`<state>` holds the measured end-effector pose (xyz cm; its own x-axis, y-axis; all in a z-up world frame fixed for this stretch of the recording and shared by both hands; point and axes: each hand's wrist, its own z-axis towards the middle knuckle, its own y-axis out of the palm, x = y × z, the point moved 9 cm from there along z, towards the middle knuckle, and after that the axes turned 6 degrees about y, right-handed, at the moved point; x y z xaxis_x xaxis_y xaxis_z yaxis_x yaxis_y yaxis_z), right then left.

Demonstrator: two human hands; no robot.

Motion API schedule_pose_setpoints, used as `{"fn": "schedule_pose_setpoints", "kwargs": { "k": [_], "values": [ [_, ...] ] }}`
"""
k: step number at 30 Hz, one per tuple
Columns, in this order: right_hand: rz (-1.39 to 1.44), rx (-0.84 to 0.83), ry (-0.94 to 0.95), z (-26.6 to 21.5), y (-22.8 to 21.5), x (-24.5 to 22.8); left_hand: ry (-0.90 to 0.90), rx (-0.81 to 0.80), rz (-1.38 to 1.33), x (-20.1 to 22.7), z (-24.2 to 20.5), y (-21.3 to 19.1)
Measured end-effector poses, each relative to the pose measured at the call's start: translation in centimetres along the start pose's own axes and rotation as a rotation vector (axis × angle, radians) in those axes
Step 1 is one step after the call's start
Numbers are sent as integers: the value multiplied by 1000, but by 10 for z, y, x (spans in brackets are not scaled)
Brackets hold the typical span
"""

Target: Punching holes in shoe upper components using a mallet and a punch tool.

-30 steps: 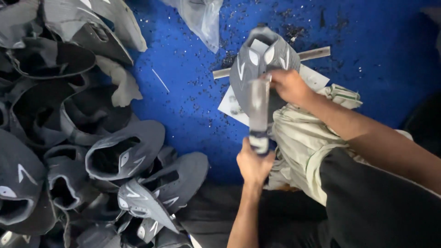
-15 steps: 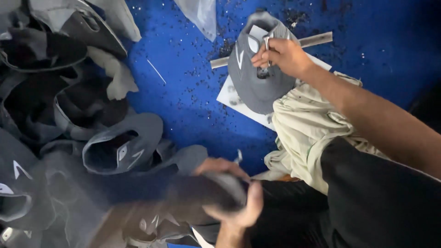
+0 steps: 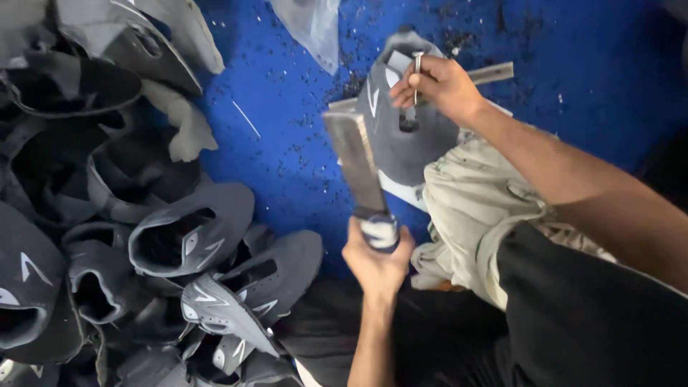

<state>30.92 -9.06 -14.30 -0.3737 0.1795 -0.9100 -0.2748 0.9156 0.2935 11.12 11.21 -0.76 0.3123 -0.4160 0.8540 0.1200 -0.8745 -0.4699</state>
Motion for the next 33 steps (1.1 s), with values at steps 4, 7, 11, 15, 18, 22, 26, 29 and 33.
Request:
{"fn": "schedule_pose_setpoints", "kwargs": {
  "k": [4, 7, 11, 15, 18, 22, 26, 29, 33],
  "values": [
    [-141, 18, 42, 11, -7, 1, 292, 110, -131, 82, -8, -47],
    [-195, 44, 39, 7, -4, 2, 512, 271, -385, 144, -8, -59],
    [-569, 141, -286, -22, 15, -28, 677, 106, -329, 133, 9, -37],
    [-717, 76, -444, -33, 28, -24, 225, -21, 129, -18, 20, 40],
    [-473, 143, -321, -4, -6, 1, -11, -79, 242, -18, 15, 35],
    [50, 154, -8, 17, -23, 4, 133, 69, -67, 56, 6, -17],
    [-343, 211, -113, 5, -7, -14, 622, 120, -295, 110, 4, -34],
    [-668, 169, -374, -18, 14, -26, 716, 106, -36, 39, 17, 21],
    [-886, 229, -539, -20, 15, -28, 94, -73, 296, -29, 25, 54]
  ]
}}
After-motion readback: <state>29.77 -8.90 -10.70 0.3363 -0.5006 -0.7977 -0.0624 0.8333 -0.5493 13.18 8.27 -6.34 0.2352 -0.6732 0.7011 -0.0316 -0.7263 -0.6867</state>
